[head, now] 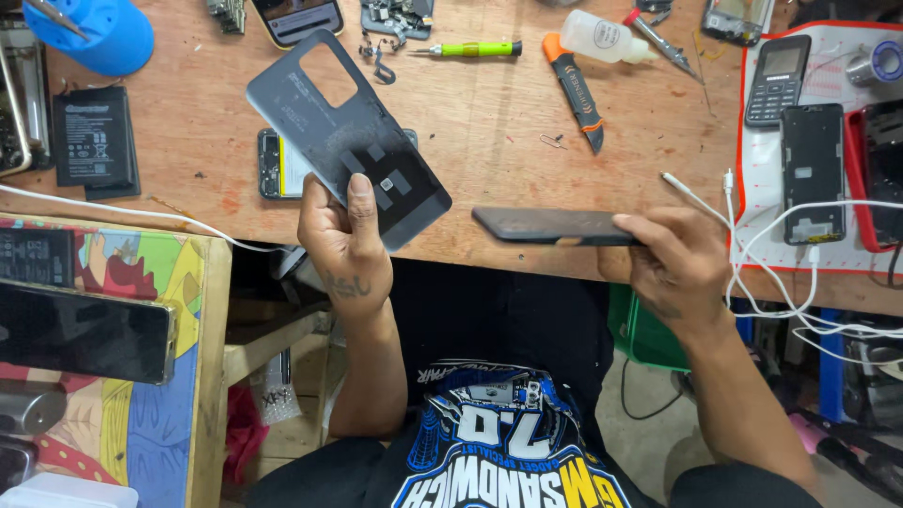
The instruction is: The person removes a metal shielding plate from a smartphone back cover and places it in a plastic container. Then, using a small metal tool, the person pries and lifts the battery from the phone chassis.
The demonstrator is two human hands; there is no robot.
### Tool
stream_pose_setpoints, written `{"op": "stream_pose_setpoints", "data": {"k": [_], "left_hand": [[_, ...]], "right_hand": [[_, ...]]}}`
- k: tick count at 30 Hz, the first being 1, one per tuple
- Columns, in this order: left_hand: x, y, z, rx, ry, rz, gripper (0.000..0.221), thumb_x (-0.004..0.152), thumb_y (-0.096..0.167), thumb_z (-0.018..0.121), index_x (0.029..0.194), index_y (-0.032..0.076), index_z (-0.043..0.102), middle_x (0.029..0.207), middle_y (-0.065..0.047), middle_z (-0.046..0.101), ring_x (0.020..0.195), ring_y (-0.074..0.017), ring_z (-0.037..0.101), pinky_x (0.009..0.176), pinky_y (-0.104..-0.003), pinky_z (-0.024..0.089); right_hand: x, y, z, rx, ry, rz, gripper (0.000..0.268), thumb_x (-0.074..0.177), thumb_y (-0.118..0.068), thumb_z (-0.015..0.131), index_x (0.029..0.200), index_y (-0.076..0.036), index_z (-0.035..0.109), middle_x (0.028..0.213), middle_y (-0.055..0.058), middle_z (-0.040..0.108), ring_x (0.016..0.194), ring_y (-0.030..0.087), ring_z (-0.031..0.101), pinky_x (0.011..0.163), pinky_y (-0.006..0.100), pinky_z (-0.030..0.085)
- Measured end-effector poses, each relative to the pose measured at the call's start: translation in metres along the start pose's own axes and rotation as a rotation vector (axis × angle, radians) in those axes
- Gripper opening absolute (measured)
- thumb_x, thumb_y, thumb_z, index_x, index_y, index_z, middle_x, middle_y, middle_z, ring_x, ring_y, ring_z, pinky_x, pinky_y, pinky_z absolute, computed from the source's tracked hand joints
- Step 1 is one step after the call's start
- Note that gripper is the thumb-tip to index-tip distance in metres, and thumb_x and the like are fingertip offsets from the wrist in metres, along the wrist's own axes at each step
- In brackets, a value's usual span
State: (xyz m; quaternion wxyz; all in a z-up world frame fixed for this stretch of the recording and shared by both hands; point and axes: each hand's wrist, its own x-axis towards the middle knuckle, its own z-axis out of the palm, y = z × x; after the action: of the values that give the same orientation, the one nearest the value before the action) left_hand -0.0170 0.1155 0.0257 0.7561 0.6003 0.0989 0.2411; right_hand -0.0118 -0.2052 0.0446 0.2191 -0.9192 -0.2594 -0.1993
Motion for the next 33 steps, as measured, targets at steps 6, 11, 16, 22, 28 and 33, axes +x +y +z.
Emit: {"op": "stream_pose_setpoints", "data": {"k": [6,11,16,22,28,33], "left_hand": [[-0.005,0.006,0.006,-0.014,-0.004,-0.009,0.019,0.111,0.015,0.057,0.12,-0.002,0.057,0.104,-0.003,0.066,0.092,-0.0047,0.059,0.084,-0.02,0.049],[-0.01,-0.004,0.028,-0.085,-0.079,-0.109,0.021,0.102,0.016,0.059,0.112,-0.003,0.061,0.097,-0.005,0.07,0.085,-0.008,0.068,0.08,-0.023,0.058],[-0.012,-0.024,0.056,0.044,-0.085,-0.186,0.021,0.099,0.015,0.064,0.106,-0.005,0.062,0.093,-0.009,0.068,0.081,-0.0118,0.064,0.076,-0.027,0.055],[0.001,-0.041,0.066,0.116,0.024,-0.205,0.023,0.098,0.017,0.065,0.101,-0.006,0.063,0.095,-0.011,0.072,0.085,-0.0142,0.067,0.08,-0.03,0.055],[-0.005,-0.041,0.08,0.169,-0.083,-0.209,0.023,0.095,0.015,0.066,0.104,-0.006,0.065,0.094,-0.011,0.072,0.082,-0.0146,0.067,0.076,-0.029,0.055],[-0.005,-0.042,0.088,-0.016,-0.093,-0.301,0.017,0.096,0.014,0.068,0.098,-0.002,0.065,0.085,-0.007,0.072,0.07,-0.0089,0.067,0.061,-0.022,0.056]], "right_hand": [[0.025,-0.004,-0.001,0.078,-0.156,0.135,0.027,0.087,0.005,0.078,0.112,-0.005,0.075,0.092,0.015,0.066,0.079,0.028,0.066,0.069,0.038,0.052],[0.066,0.016,0.025,0.309,-0.161,0.405,0.02,0.094,-0.006,0.077,0.112,-0.001,0.07,0.089,0.014,0.073,0.074,0.023,0.07,0.067,0.033,0.055],[0.093,0.028,0.062,0.259,-0.211,0.188,0.017,0.096,-0.012,0.079,0.106,0.0,0.072,0.095,0.017,0.072,0.08,0.027,0.072,0.071,0.037,0.056],[0.097,0.036,0.067,0.19,-0.264,0.17,0.015,0.092,-0.015,0.081,0.1,-0.004,0.077,0.091,0.017,0.065,0.074,0.032,0.066,0.069,0.041,0.052],[0.097,0.037,0.063,0.207,-0.187,0.154,0.012,0.093,-0.013,0.079,0.098,-0.002,0.076,0.089,0.015,0.067,0.073,0.029,0.066,0.067,0.039,0.051],[0.098,0.035,0.055,0.258,-0.158,0.18,0.011,0.094,-0.011,0.078,0.097,-0.001,0.076,0.087,0.013,0.067,0.068,0.024,0.065,0.063,0.036,0.051]]}}
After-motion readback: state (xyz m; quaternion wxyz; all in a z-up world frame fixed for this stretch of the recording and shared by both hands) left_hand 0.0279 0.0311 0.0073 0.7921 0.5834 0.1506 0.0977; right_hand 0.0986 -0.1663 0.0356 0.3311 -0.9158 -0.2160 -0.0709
